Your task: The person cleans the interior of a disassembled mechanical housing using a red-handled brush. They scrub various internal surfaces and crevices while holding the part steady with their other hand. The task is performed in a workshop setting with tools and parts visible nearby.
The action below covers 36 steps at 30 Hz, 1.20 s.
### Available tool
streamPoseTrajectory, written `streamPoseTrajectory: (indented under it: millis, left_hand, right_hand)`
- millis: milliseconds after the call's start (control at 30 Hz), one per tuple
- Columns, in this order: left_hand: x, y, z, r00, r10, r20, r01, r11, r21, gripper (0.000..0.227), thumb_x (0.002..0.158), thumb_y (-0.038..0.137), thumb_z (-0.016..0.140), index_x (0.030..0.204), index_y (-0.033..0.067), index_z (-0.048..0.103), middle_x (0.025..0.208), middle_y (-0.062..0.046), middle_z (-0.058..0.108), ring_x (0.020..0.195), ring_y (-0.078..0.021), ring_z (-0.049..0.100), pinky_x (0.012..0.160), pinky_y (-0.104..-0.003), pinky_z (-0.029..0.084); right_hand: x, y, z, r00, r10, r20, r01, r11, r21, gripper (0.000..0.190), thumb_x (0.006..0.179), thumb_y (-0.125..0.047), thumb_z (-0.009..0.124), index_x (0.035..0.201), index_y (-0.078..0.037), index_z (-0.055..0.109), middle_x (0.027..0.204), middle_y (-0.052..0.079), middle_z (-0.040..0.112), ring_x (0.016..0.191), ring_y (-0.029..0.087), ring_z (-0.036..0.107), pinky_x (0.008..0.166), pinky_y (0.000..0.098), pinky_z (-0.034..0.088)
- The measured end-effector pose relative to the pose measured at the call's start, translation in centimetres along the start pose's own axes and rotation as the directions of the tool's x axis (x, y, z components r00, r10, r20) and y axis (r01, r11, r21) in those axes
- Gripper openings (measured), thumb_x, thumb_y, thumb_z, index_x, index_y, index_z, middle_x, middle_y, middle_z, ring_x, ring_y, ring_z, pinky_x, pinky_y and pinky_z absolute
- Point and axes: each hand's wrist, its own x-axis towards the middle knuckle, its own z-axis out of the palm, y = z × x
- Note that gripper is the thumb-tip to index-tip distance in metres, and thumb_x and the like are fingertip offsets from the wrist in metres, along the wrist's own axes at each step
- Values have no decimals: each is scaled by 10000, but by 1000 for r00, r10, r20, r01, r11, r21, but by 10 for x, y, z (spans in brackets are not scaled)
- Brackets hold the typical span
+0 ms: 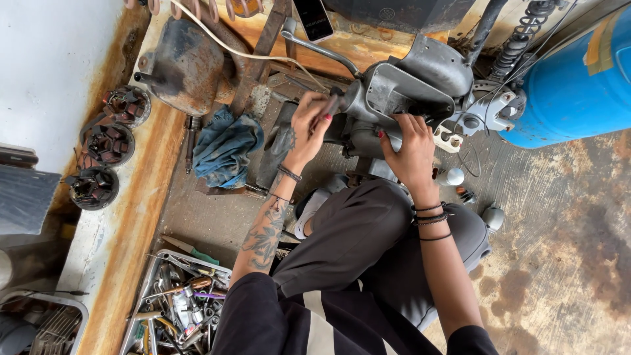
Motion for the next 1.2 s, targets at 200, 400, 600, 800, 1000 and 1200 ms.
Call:
streamPoseTrajectory:
  millis: [200,400,600,800,1000,1200]
  left_hand:
    - [9,7,-17,991,-30,127,-5,963,269,345,1095,203,456,1260,127,748,999,-75,637,673,-311,656,571,-346,496]
    - [43,-16,-30,979,-114,171,98,990,99,144,821,180,893,948,154,829,733,-21,713,640,-164,689,578,-260,523]
    - [93,14,-16,928,37,370,-268,756,597,203,902,279,859,894,152,702,836,16,765,684,-92,724,606,-217,581]
    - [68,32,-21,946,142,293,-268,849,456,124,890,130,813,867,138,692,766,-10,638,688,-256,680,581,-342,535]
    - [83,47,-37,874,-91,478,-82,941,329,75,884,76,801,843,71,738,752,-73,702,713,-291,706,628,-374,533]
    - [94,72,-52,790,-205,579,45,960,278,75,956,5,712,1003,-1,770,847,-137,708,797,-309,696,761,-401,543]
  right_hand:
    - [0,-1,-1,1000,7,4,-7,1000,-4,297,879,-165,788,1113,-49,646,998,111,675,1021,335,633,829,424,466]
    - [2,-5,-3,1000,15,-1,-15,1000,8,285,888,-148,786,1120,-55,648,983,105,674,1007,321,633,846,410,467]
    - [4,-12,-6,998,46,51,-44,998,-52,286,916,-193,679,1152,-37,636,1074,108,675,1013,350,591,791,449,439]
    - [1,-3,-2,1000,5,2,-5,1000,-6,295,881,-160,781,1114,-45,641,978,115,660,997,344,627,824,431,468]
    - [3,-5,-3,1000,11,12,-11,1000,-12,303,892,-181,776,1138,-62,645,979,98,660,1006,325,629,824,420,468]
    - [3,-4,-1,999,35,18,-35,999,-25,313,865,-149,795,1131,-68,653,981,93,672,1015,316,636,829,414,475]
